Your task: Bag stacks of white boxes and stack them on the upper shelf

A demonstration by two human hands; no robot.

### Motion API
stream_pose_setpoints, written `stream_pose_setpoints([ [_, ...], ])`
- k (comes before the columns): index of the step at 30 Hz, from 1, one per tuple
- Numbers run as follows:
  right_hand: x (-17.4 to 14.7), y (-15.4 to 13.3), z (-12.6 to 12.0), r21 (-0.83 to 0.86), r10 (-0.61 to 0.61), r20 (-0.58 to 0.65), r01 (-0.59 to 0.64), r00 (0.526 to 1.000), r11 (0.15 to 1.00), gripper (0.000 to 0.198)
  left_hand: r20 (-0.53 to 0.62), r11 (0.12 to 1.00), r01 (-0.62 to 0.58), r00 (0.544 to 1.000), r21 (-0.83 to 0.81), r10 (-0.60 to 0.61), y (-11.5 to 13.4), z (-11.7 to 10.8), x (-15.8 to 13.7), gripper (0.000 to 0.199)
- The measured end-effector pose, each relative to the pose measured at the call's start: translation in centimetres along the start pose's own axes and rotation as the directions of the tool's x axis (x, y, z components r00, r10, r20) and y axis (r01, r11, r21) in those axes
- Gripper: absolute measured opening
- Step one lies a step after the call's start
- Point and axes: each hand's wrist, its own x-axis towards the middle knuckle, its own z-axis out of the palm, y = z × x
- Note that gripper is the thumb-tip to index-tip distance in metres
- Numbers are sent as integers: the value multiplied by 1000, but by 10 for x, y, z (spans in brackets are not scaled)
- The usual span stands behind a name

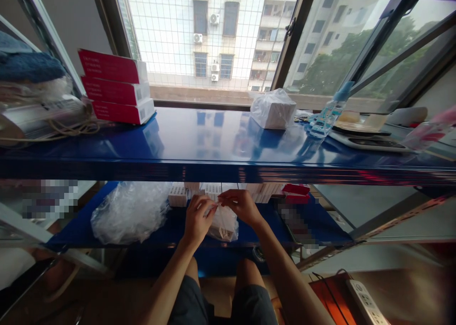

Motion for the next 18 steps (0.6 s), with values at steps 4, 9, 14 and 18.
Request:
stream_pose_setpoints([
  [4,1,13,-4,-179,-18,-64,7,998,984,19,111,999,34,993,4,-34,-8,-20,-7,18],
  [9,-19,45,-7,-339,9,-96,-41,995,940,13,234,951,305,929,-43,-287,-15,-46,-38,27],
  [14,-33,62,-5,-492,-97,-42,63,994,868,18,322,800,591,781,-105,-535,-18,-50,-60,31],
  [18,-31,62,-8,-450,-62,-62,27,996,892,14,372,713,691,698,-123,-612,-19,-48,-61,37],
])
